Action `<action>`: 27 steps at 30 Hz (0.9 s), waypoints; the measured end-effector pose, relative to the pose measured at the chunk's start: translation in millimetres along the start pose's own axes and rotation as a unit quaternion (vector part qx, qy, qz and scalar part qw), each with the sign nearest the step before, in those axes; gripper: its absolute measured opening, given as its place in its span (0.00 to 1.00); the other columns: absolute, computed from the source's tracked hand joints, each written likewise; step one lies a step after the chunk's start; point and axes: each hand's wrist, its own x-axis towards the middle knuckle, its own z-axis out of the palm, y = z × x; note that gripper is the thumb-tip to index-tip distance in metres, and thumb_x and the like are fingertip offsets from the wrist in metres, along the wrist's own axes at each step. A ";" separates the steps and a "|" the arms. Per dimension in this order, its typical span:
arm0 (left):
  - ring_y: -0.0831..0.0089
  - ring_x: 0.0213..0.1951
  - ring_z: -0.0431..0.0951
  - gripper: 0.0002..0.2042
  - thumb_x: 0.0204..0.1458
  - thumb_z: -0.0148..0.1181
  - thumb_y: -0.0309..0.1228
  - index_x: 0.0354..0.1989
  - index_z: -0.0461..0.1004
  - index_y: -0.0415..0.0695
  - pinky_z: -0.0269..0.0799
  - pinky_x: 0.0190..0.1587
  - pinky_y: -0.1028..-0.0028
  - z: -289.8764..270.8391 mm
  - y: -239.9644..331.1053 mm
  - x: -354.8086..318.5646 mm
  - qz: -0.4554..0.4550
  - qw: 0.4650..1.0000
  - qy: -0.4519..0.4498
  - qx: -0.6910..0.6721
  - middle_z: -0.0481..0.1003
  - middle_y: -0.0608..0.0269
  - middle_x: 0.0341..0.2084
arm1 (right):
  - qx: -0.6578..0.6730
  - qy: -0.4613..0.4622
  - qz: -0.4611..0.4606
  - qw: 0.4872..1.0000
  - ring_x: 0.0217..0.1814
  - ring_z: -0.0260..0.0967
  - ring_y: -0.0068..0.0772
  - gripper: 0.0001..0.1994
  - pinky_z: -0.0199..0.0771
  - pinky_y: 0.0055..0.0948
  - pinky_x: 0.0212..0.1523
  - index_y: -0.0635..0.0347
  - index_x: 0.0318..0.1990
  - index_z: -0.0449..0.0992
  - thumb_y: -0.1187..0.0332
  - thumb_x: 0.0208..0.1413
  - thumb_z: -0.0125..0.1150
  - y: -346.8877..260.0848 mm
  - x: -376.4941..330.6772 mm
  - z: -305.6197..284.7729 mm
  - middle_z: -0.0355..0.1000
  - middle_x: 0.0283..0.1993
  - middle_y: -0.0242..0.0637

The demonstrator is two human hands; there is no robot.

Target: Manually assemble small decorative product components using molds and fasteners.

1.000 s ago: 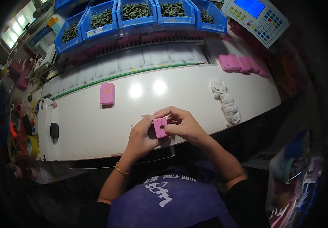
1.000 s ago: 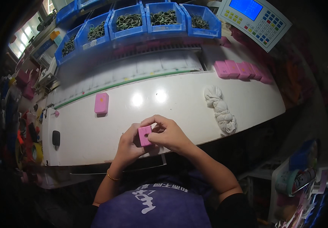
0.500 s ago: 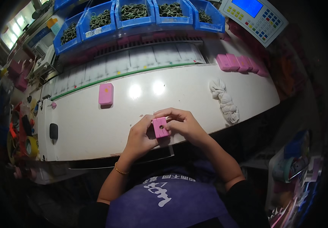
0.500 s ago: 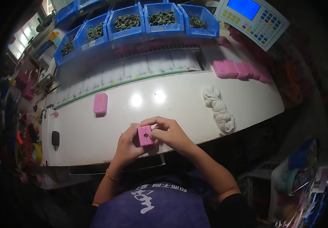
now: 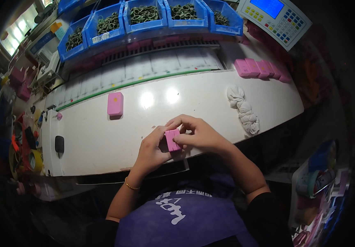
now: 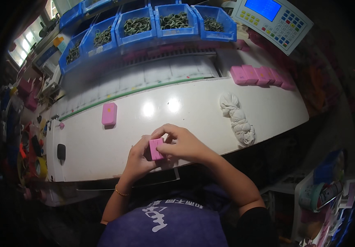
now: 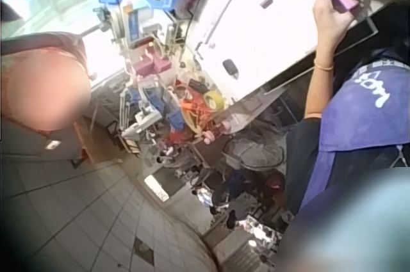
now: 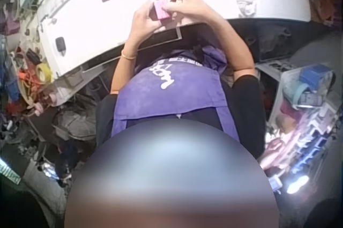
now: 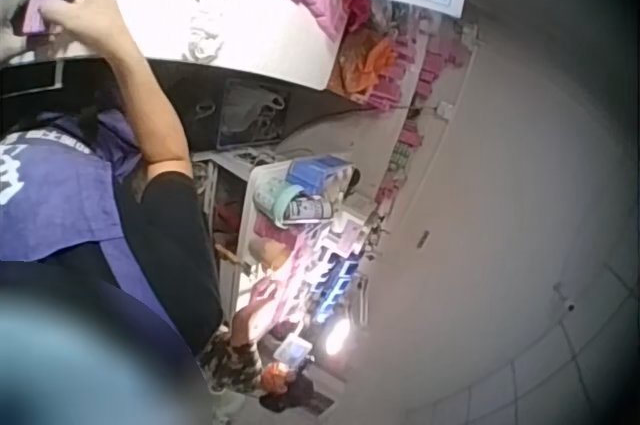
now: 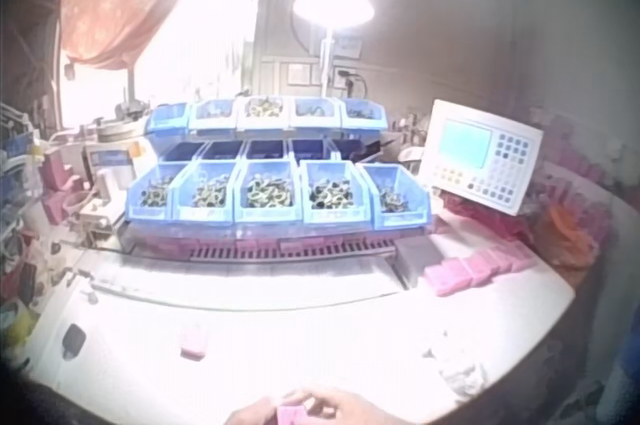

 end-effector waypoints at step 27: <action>0.59 0.36 0.77 0.15 0.41 0.72 0.23 0.40 0.79 0.40 0.72 0.38 0.63 20.3 -21.0 -116.0 0.173 0.974 0.020 0.145 0.77 0.54 0.36 | -0.084 0.123 -0.226 0.963 0.51 0.65 0.26 0.36 0.68 0.29 0.55 0.61 0.68 0.60 0.69 0.53 0.71 49.8 -49.5 14.5 0.62 0.59 0.38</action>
